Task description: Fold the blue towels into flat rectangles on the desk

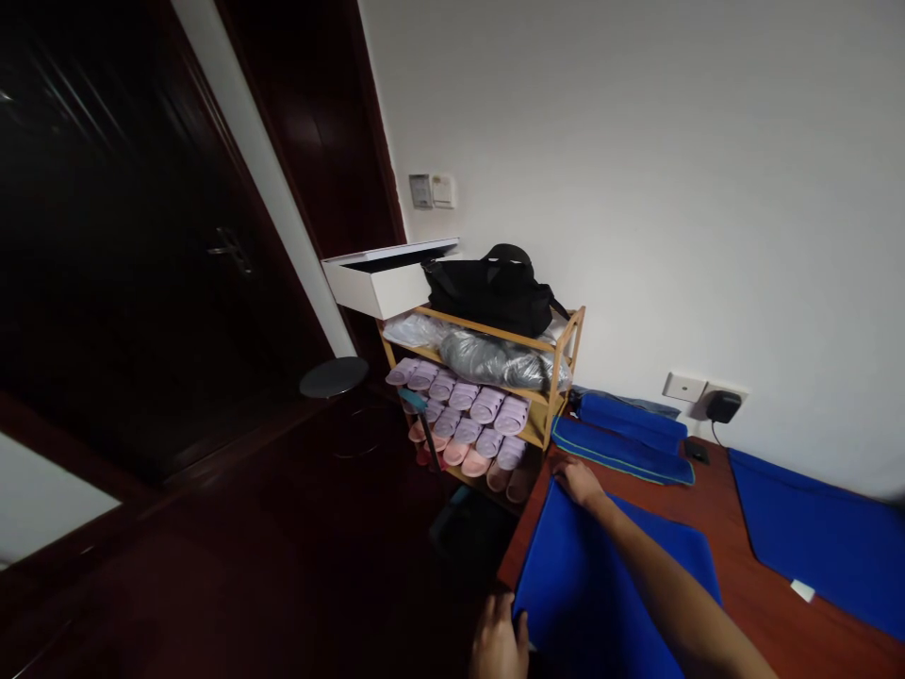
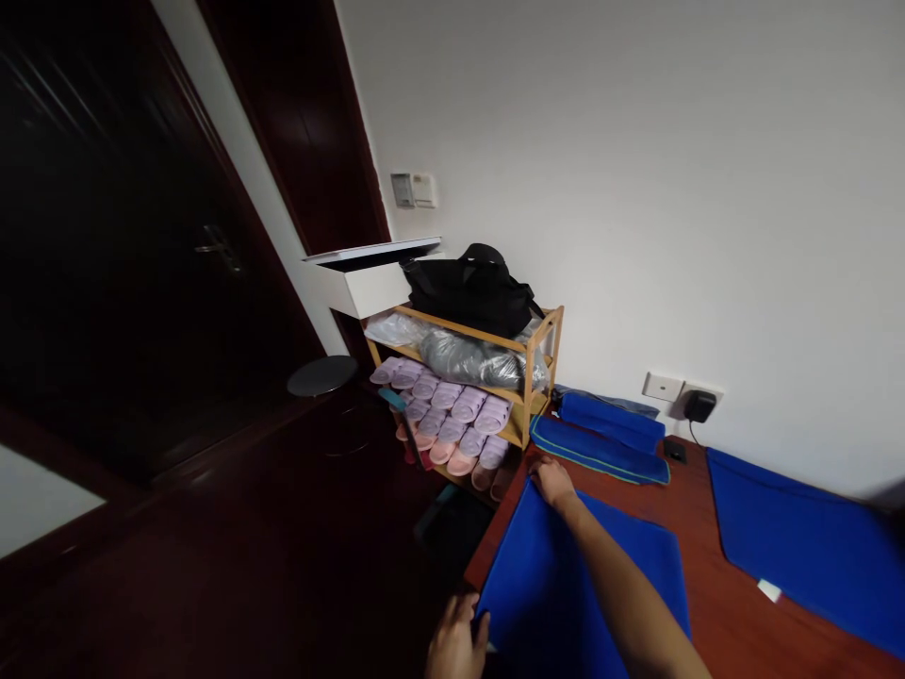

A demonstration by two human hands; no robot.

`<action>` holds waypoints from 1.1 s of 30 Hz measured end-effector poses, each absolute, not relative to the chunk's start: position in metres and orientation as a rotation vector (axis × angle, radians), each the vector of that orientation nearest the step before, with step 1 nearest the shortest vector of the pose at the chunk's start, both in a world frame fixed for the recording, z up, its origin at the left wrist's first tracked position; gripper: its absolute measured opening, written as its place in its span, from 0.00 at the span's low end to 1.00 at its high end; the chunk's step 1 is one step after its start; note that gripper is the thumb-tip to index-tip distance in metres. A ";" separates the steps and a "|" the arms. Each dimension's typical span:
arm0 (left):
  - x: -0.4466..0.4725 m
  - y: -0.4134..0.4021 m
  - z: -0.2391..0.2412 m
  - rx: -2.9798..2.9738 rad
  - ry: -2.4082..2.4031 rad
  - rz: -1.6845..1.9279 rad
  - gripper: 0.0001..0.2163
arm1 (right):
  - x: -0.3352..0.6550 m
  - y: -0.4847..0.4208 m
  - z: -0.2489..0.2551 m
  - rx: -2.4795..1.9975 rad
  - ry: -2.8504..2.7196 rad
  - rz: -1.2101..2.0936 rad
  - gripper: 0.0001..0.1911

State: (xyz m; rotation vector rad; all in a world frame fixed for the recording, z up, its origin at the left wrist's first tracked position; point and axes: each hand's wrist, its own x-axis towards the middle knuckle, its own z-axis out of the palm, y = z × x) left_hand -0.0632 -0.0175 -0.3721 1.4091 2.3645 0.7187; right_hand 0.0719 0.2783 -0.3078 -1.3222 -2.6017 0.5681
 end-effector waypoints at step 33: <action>-0.021 0.006 -0.038 1.769 1.280 1.412 0.17 | 0.400 0.056 -0.034 -1.022 -1.750 0.500 0.22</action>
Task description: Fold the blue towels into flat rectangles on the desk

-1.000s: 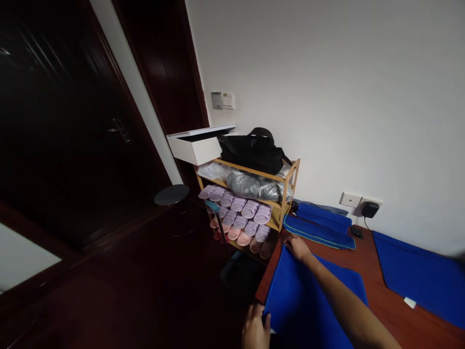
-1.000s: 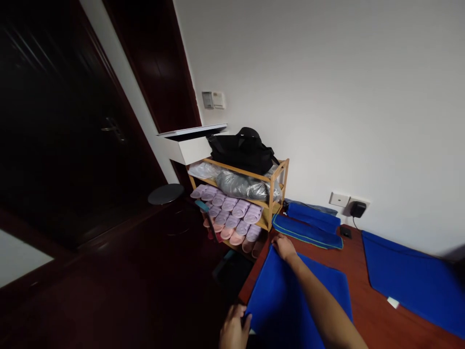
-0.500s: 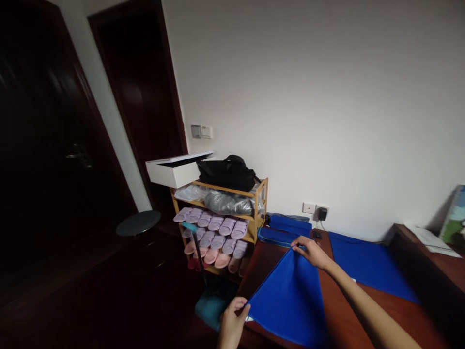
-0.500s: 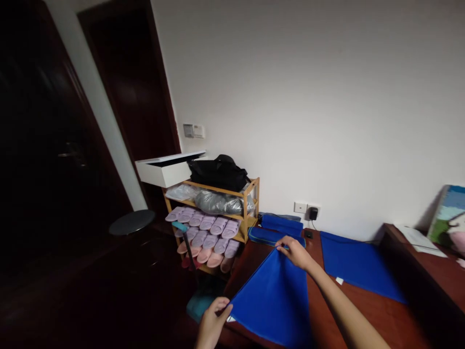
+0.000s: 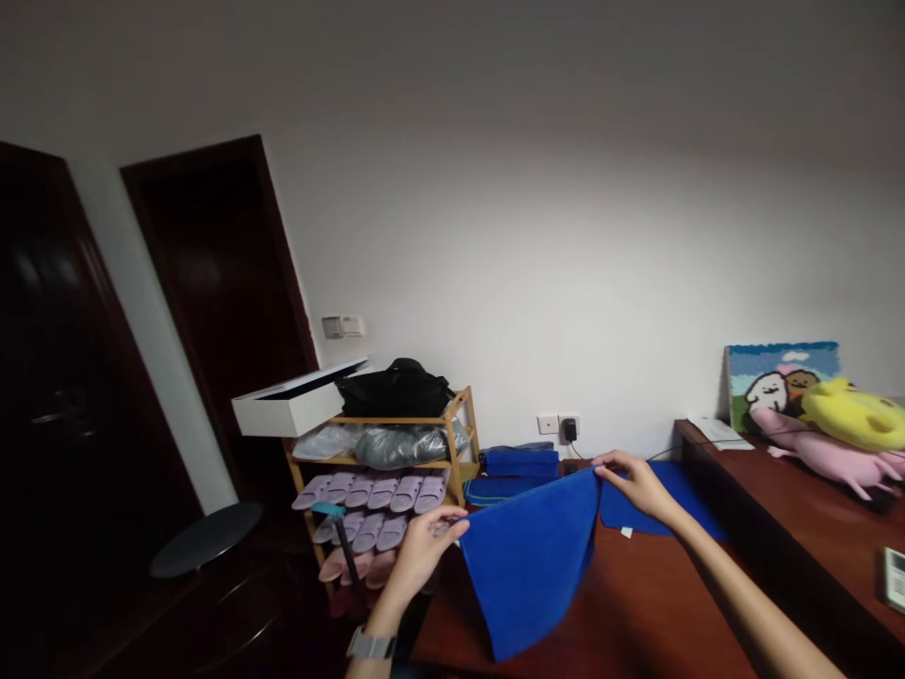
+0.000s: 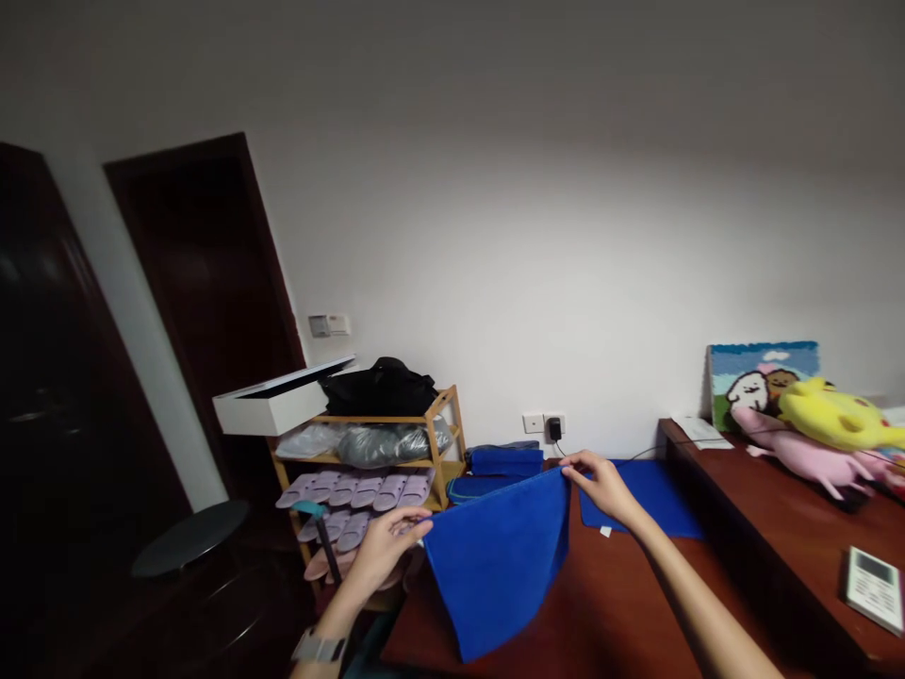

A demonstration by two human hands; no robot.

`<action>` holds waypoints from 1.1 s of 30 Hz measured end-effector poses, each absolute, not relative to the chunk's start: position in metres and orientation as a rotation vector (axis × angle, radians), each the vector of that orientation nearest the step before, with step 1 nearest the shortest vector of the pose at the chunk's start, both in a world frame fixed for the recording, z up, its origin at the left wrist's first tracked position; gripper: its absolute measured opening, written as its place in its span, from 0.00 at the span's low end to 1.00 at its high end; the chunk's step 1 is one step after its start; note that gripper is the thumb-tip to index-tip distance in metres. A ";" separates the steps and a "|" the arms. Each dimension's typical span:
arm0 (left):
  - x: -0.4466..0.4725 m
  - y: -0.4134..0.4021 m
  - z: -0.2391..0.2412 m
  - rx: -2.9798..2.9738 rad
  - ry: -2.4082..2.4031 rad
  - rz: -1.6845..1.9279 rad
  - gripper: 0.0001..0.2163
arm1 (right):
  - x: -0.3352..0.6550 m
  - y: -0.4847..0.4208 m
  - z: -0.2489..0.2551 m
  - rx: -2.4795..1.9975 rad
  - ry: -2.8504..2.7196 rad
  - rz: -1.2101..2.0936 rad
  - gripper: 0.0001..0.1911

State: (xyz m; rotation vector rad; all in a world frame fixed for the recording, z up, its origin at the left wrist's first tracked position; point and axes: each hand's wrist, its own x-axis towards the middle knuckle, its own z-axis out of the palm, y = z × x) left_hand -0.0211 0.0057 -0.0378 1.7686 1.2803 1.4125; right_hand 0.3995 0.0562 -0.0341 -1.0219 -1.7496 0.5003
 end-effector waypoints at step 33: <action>0.061 -0.006 -0.025 1.844 1.118 1.281 0.17 | 0.484 -0.085 -0.057 -1.176 -1.646 0.355 0.19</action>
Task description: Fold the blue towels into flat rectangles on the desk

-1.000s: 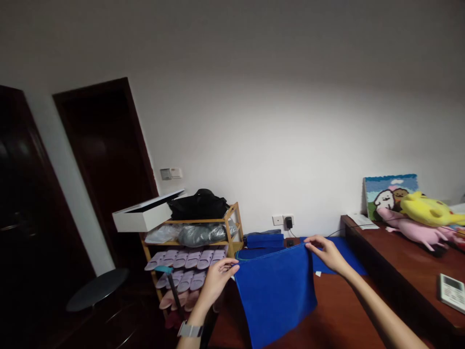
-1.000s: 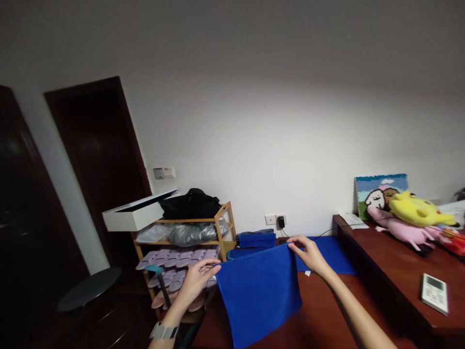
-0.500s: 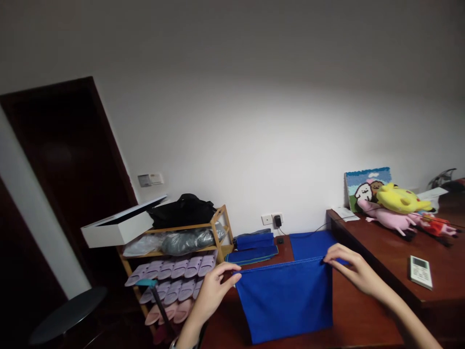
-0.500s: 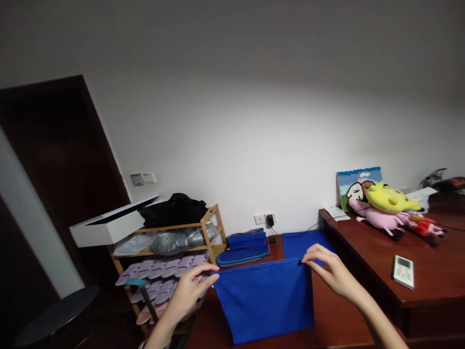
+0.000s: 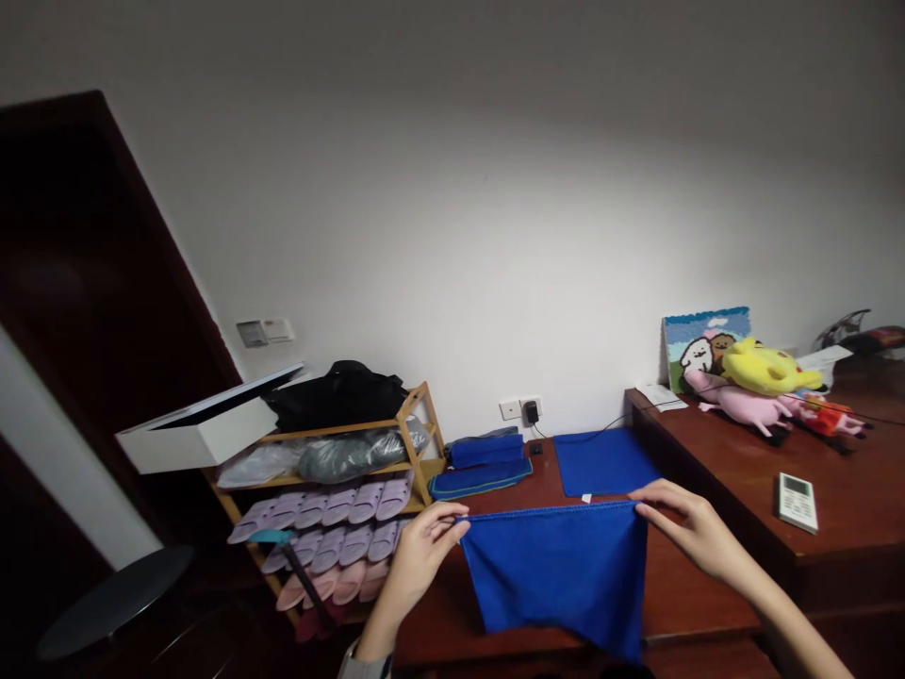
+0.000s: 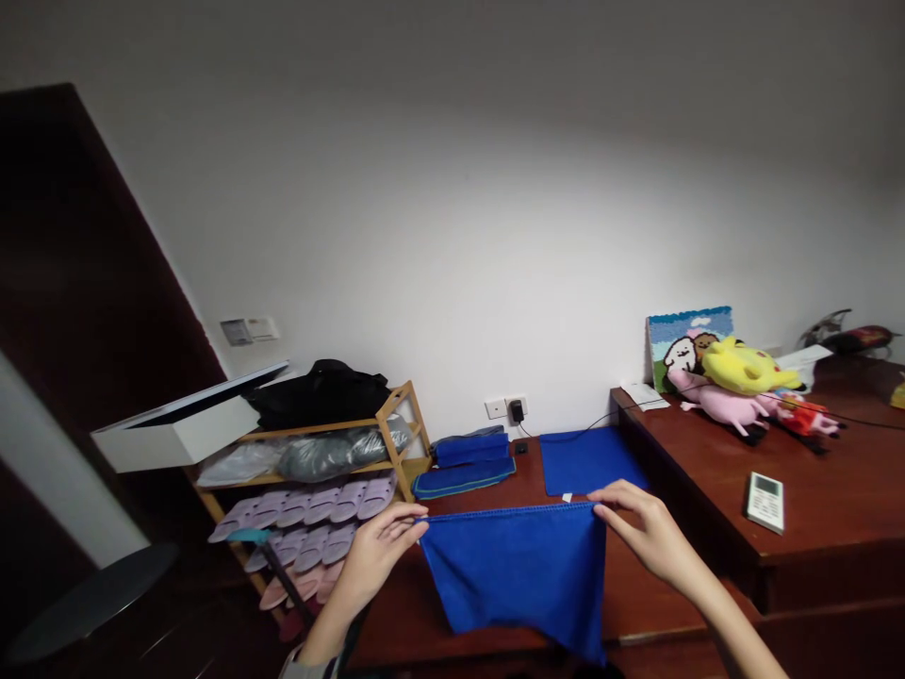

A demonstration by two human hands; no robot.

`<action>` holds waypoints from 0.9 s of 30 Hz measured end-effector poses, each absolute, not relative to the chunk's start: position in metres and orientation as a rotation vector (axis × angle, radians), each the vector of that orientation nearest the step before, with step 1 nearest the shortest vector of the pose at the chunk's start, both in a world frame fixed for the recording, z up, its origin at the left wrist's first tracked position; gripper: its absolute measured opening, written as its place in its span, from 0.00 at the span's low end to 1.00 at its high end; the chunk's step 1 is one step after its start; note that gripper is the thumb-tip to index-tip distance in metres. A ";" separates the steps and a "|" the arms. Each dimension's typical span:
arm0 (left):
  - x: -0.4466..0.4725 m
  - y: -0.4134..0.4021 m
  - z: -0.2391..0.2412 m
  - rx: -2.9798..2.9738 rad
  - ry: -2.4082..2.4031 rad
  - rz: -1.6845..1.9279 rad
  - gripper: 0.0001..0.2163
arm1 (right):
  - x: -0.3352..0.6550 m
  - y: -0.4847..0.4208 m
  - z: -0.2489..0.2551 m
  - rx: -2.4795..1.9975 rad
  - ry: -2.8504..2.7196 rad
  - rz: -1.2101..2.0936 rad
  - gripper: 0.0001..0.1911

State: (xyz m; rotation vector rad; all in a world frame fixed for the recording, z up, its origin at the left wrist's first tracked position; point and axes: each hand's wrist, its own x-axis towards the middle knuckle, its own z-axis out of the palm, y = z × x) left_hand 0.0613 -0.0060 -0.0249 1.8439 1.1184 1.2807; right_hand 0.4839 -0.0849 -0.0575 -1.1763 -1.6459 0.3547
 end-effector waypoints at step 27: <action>0.036 0.101 -0.232 1.611 1.472 1.109 0.21 | 0.360 0.174 -0.155 -1.754 -2.110 0.230 0.19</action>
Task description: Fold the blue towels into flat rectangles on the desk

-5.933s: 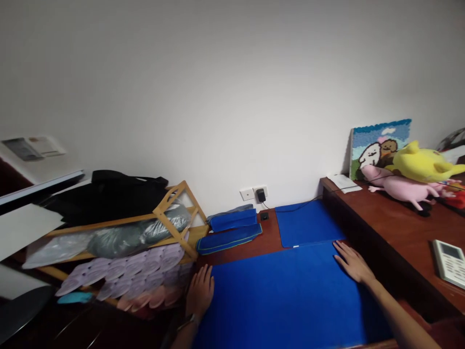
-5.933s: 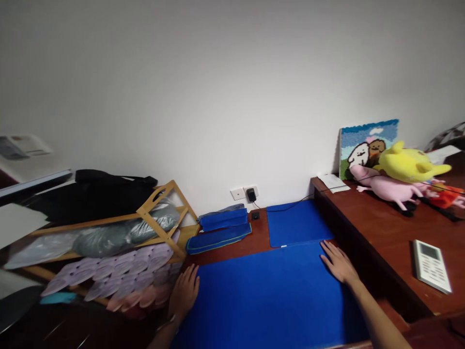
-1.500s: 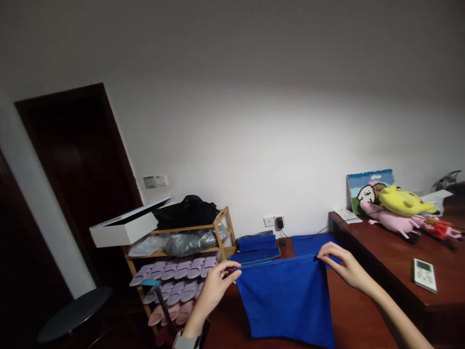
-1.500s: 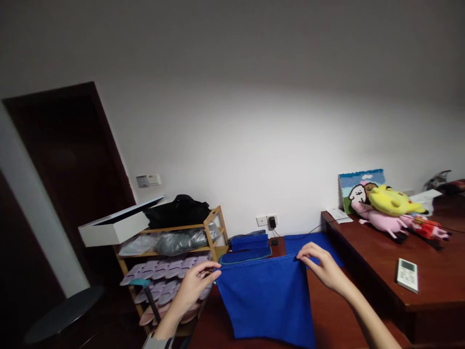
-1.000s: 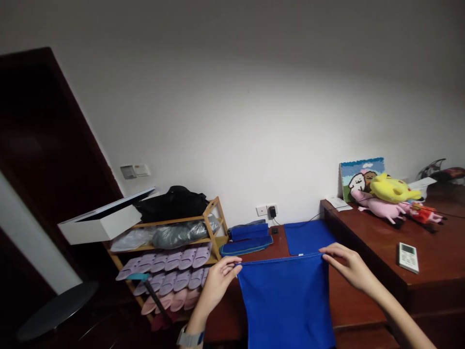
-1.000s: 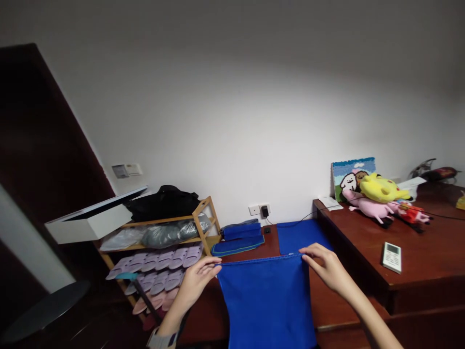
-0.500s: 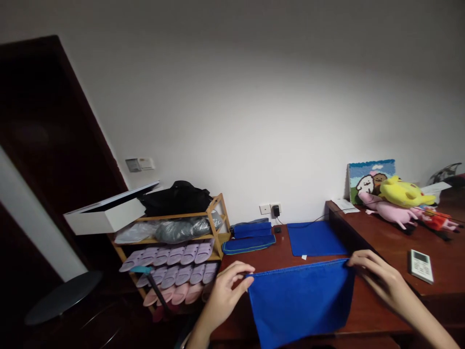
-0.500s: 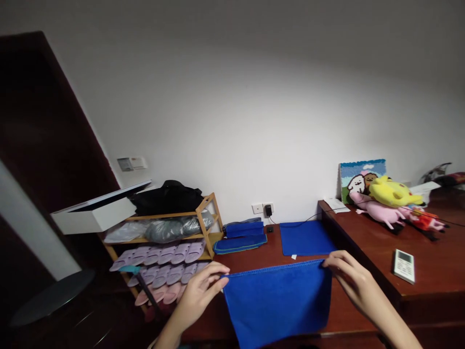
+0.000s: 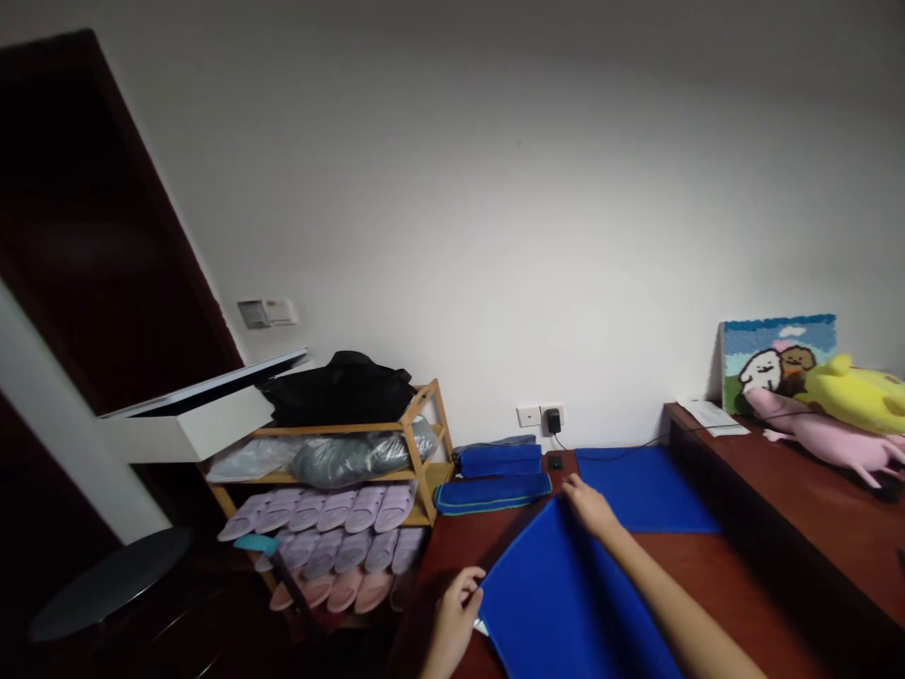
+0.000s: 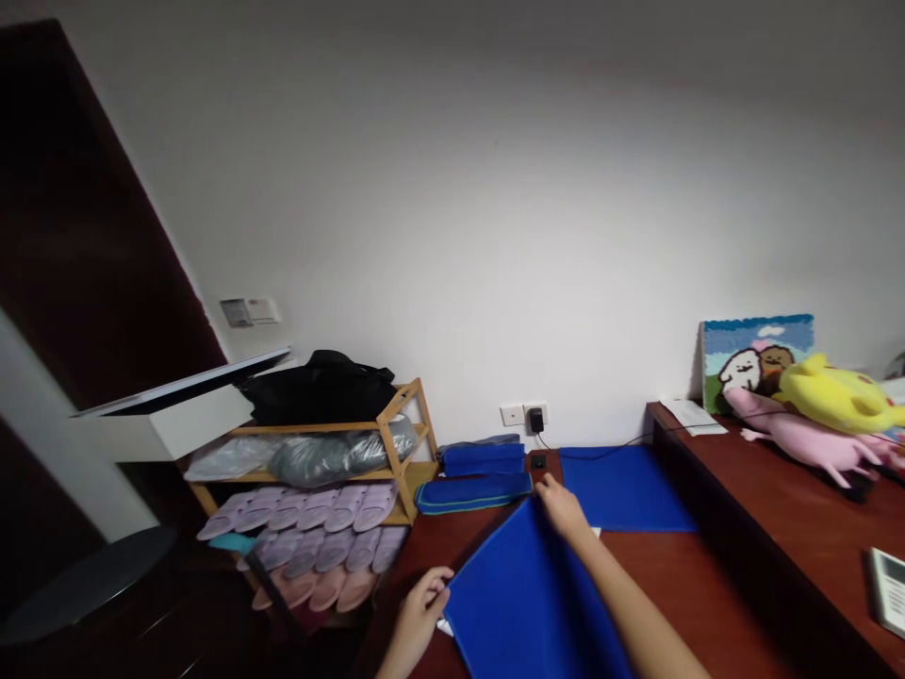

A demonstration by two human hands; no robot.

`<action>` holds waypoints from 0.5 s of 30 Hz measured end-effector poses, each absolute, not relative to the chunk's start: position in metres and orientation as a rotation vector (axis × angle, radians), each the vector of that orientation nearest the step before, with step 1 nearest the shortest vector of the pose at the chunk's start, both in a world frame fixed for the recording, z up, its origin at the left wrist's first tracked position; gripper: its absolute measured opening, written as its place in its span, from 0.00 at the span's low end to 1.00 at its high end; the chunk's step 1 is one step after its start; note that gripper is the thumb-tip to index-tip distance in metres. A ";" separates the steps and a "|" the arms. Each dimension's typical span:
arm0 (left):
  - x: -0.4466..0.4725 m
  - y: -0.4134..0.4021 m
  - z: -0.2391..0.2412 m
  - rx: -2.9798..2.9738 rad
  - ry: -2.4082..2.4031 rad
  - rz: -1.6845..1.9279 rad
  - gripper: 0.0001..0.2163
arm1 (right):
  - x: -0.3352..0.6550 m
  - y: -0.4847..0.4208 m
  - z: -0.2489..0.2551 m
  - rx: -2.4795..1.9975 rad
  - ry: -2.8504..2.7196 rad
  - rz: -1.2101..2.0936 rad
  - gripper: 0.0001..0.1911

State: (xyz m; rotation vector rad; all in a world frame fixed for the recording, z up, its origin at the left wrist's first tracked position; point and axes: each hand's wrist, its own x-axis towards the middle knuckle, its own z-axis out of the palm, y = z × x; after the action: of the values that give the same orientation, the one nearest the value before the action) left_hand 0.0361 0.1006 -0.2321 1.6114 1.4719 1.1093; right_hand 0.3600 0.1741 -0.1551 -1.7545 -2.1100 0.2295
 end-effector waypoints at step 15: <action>-0.012 0.096 -0.324 1.804 1.810 1.107 0.12 | 0.361 0.025 -0.411 -2.178 -1.714 0.169 0.34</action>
State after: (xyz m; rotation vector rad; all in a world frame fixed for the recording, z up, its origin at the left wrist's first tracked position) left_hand -0.0115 0.0960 -0.3237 1.8039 1.8096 1.1069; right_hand 0.3611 0.0248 -0.4111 -2.1785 -1.7143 0.1692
